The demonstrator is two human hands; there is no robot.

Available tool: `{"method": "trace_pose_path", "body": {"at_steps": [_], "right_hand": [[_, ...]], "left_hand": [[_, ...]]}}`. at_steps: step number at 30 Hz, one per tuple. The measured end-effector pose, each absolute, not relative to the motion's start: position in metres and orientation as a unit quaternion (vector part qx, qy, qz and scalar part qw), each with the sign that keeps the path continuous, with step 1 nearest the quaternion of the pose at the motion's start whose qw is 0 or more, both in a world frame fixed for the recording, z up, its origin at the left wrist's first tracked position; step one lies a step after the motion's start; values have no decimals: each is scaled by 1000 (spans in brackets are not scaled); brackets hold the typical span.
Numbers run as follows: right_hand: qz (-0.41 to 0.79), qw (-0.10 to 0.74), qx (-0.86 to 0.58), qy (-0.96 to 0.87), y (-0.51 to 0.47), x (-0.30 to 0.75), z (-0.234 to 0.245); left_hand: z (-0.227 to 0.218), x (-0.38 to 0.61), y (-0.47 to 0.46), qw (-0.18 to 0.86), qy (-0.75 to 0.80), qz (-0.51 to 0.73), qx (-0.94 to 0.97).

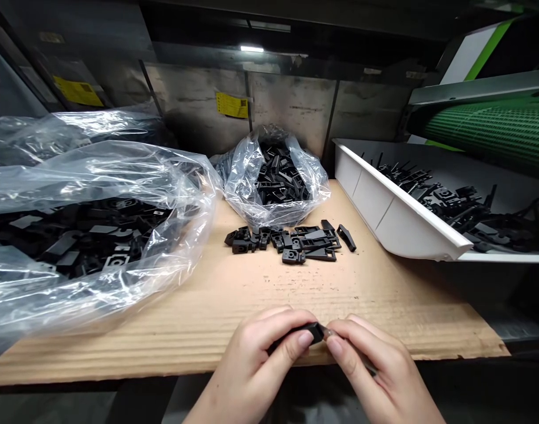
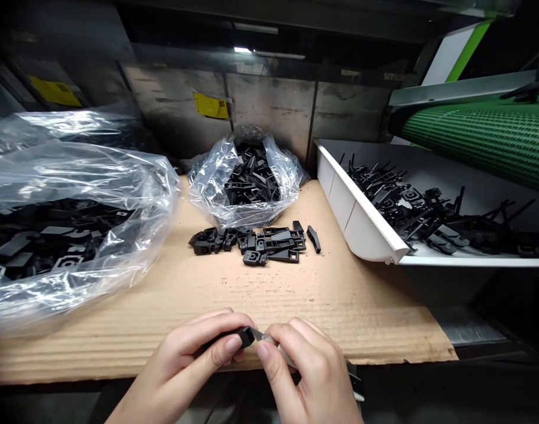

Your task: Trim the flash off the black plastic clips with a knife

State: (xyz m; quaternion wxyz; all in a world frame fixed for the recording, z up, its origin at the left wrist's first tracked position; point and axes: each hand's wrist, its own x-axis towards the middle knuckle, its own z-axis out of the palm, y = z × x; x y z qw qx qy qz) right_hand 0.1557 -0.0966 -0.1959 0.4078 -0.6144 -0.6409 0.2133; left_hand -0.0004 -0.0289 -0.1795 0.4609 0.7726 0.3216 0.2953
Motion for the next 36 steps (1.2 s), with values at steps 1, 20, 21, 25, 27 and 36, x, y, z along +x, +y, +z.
{"method": "trace_pose_path", "body": {"at_steps": [1, 20, 21, 25, 27, 36], "right_hand": [[219, 409, -614, -639, -97, 156, -196], [306, 492, -612, -539, -97, 154, -192], [326, 500, -609, -523, -96, 151, -191], [435, 496, -582, -475, -86, 140, -180], [484, 498, -553, -460, -82, 138, -175], [287, 459, -658, -523, -98, 147, -182]], "left_hand": [[-179, 0, -29, 463, 318, 296, 773], [-182, -1, -28, 484, 322, 318, 749], [-181, -1, -28, 490, 314, 318, 748], [-179, -3, -29, 539, 277, 301, 737], [-178, -4, -29, 552, 267, 292, 734], [-181, -3, -30, 643, 281, 303, 645]]}}
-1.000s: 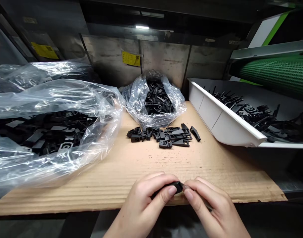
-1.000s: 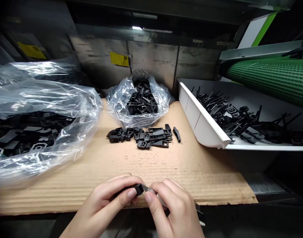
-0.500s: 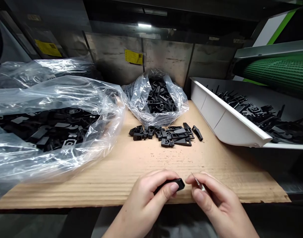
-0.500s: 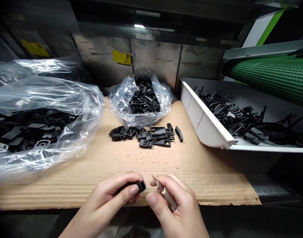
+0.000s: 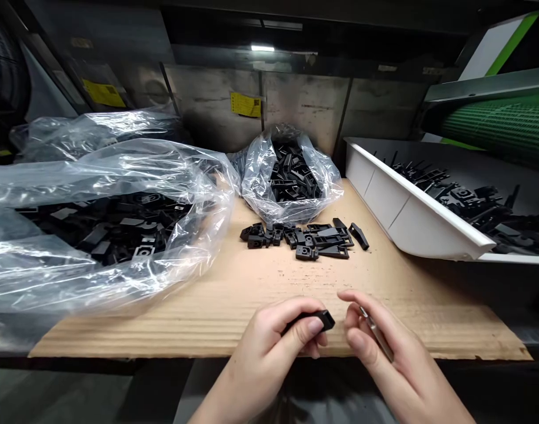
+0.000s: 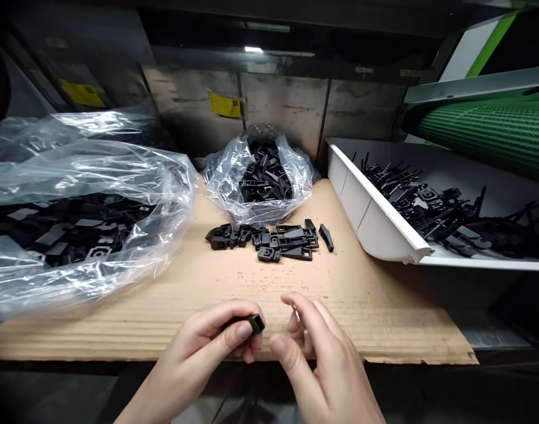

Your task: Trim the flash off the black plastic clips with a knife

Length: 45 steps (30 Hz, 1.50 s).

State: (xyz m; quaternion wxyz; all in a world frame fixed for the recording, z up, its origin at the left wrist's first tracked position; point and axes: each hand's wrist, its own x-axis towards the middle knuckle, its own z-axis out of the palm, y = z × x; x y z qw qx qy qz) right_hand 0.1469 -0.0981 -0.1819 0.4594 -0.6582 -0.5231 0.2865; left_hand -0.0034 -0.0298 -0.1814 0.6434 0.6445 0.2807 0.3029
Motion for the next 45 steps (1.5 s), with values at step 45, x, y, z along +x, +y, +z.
{"method": "trace_pose_path", "body": {"at_steps": [45], "right_hand": [[250, 445, -619, -597, -97, 154, -179]], "left_hand": [[-180, -2, -30, 539, 311, 306, 720]]}}
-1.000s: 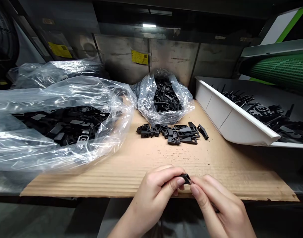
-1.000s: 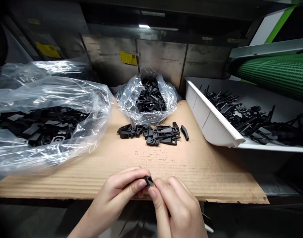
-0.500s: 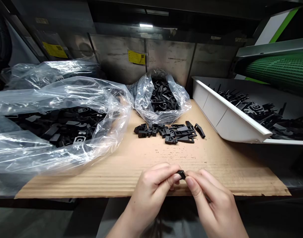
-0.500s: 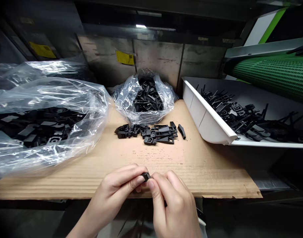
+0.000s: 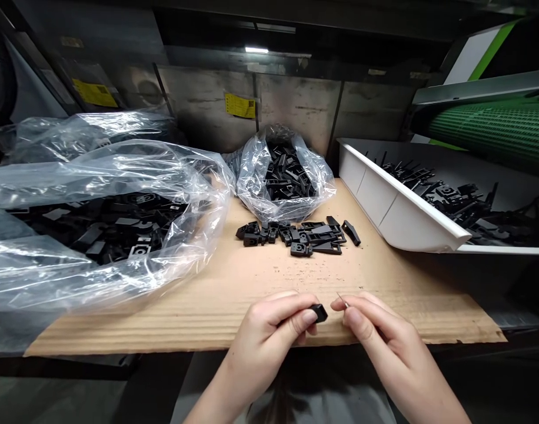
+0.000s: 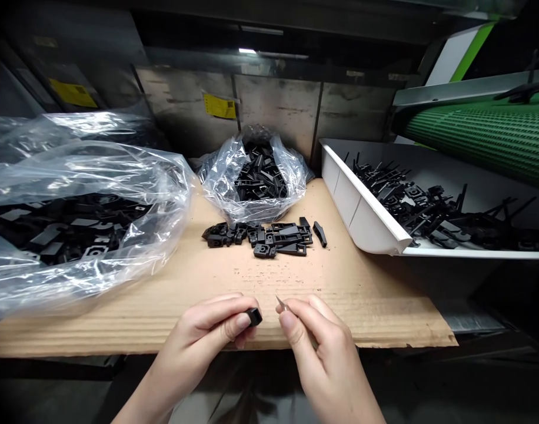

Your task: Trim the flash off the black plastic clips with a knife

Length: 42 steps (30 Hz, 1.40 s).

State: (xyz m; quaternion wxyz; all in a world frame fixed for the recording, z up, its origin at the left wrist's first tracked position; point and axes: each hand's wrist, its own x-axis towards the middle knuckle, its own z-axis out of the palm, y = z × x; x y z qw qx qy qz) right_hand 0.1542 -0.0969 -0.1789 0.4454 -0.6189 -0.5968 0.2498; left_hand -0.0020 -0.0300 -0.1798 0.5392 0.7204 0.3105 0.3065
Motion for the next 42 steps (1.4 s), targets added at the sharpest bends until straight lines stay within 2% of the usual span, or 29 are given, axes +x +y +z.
{"method": "trace_pose_path", "body": {"at_steps": [7, 13, 22, 30, 42], "right_hand": [[228, 475, -597, -605, -104, 151, -188], [201, 422, -559, -684, -95, 146, -174], [237, 364, -540, -721, -102, 142, -167], [244, 437, -564, -657, -99, 144, -166], [271, 457, -519, -670, -91, 141, -173]], "left_hand": [[-176, -4, -30, 612, 292, 302, 670], [-176, -6, -29, 618, 280, 288, 676], [-179, -6, -31, 628, 279, 316, 654], [-179, -7, -30, 622, 272, 303, 669], [-179, -8, -29, 639, 246, 306, 662]]}}
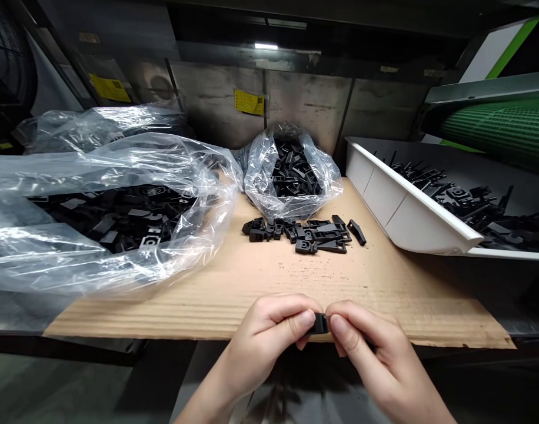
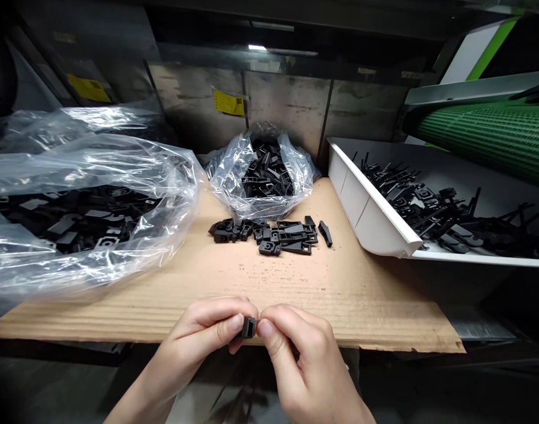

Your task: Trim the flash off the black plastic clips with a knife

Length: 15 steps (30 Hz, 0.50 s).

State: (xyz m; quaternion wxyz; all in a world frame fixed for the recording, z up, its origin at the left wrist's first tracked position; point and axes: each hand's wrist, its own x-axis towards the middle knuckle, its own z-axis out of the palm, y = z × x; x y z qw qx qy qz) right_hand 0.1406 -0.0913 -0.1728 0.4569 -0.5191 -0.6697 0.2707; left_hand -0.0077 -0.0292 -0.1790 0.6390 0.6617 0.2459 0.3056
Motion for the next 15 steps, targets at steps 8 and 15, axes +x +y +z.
{"method": "trace_pose_path", "body": {"at_steps": [8, 15], "right_hand": [[286, 414, -488, -713, -105, 138, -179], [209, 487, -508, -680, -111, 148, -186]], "left_hand": [[-180, -5, -29, 656, 265, 333, 623], [-181, -6, -28, 630, 262, 323, 656]]}}
